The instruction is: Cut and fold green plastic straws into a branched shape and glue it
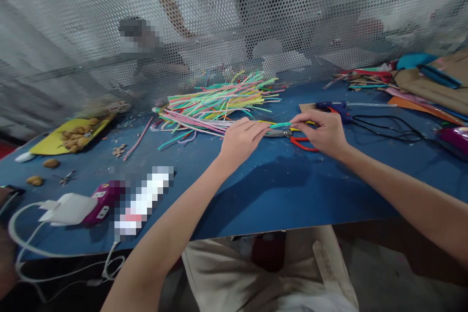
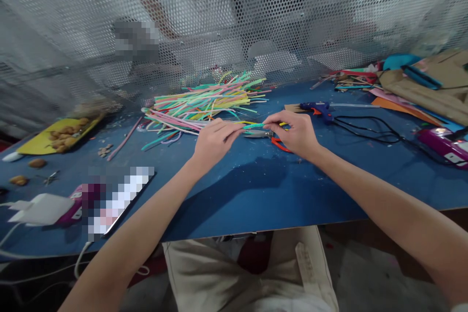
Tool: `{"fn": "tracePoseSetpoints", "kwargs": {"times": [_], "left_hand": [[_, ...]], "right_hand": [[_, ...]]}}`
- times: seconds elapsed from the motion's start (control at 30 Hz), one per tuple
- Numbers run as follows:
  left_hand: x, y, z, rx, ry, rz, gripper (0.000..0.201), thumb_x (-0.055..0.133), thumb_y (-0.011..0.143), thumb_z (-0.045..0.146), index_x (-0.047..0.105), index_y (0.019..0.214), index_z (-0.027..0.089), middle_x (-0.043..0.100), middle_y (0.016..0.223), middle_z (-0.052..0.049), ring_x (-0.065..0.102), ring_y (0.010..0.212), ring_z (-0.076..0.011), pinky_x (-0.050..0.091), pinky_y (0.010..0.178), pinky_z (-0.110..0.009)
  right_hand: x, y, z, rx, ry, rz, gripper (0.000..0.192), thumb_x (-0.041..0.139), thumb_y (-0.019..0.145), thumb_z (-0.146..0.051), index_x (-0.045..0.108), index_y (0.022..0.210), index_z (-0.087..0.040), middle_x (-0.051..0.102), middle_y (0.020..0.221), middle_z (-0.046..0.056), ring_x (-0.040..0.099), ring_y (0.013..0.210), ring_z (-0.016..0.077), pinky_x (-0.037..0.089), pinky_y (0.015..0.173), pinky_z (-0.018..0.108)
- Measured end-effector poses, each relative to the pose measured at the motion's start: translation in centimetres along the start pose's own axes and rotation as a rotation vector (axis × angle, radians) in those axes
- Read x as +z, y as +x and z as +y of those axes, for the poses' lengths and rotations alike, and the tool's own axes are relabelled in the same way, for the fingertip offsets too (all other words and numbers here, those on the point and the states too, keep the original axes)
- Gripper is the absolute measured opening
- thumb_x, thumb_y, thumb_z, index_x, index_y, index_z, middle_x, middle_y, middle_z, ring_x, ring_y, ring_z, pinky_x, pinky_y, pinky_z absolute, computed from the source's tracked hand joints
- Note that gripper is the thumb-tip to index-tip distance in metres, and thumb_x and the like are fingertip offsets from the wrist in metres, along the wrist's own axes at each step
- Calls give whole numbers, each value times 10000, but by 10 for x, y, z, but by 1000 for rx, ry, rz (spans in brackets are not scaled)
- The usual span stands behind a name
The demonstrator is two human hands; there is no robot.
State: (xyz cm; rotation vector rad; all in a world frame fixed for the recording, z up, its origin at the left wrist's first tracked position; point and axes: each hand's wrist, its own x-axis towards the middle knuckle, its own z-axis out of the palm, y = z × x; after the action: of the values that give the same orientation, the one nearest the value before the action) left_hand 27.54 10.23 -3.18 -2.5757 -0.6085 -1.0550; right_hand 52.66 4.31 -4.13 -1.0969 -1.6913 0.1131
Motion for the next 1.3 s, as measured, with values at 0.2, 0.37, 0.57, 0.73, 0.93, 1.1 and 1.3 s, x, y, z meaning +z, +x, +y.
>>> {"fn": "tracePoseSetpoints", "kwargs": {"times": [0.2, 0.37, 0.57, 0.73, 0.93, 1.1, 1.3], "left_hand": [[-2, 0, 9, -23, 87, -107, 308, 494, 1050, 327, 703, 1259, 243, 777, 1127, -70, 655, 918, -181, 426, 813, -335], [-1, -1, 10, -2, 67, -96, 283, 507, 1042, 307, 737, 1206, 285, 796, 1079, -32, 637, 880, -188, 404, 775, -355], [-3, 2, -1, -27, -106, -185, 284, 537, 1028, 326, 750, 1213, 290, 800, 1030, -44, 680, 860, -179, 462, 767, -322], [-5, 6, -1, -178, -285, -277, 277, 554, 1016, 295, 765, 1187, 237, 789, 822, -28, 726, 718, -157, 505, 682, -261], [-14, 12, 9, -365, -535, -404, 232, 573, 991, 296, 785, 1017, 205, 762, 735, -8, 735, 644, -162, 544, 624, -252], [-26, 18, 17, -617, -893, -630, 237, 590, 978, 372, 712, 1014, 172, 782, 1047, -94, 779, 849, -208, 579, 624, -244], [-17, 17, 16, -902, -1275, -581, 325, 592, 973, 466, 592, 1123, 178, 719, 1258, -164, 779, 815, -202, 605, 669, -286]], "right_hand": [[2, -3, 0, -28, -43, -44, 148, 672, 923, -359, 786, 891, -269, 786, 897, 31, 712, 828, 213, 552, 826, 377], [4, -5, 0, -50, -27, -109, 149, 661, 930, -354, 785, 913, -272, 784, 907, 32, 713, 830, 209, 552, 822, 369], [3, -1, 4, -90, -19, -174, 128, 644, 939, -311, 761, 921, -262, 774, 920, 33, 706, 831, 202, 550, 825, 366], [5, 1, 3, -151, -112, -142, 144, 604, 958, -293, 739, 924, -260, 771, 933, 51, 699, 881, 225, 542, 858, 397], [9, 4, 5, -173, -120, -119, 155, 592, 971, -299, 734, 932, -250, 767, 935, 56, 693, 896, 228, 532, 875, 394], [14, 3, 6, -122, -48, -244, 251, 607, 964, -368, 686, 1161, -235, 746, 1056, 76, 684, 901, 223, 547, 881, 401], [23, -1, 17, 48, 196, -477, 620, 558, 983, -497, 387, 1521, -242, 686, 1229, 120, 697, 943, 228, 594, 799, 390]]}}
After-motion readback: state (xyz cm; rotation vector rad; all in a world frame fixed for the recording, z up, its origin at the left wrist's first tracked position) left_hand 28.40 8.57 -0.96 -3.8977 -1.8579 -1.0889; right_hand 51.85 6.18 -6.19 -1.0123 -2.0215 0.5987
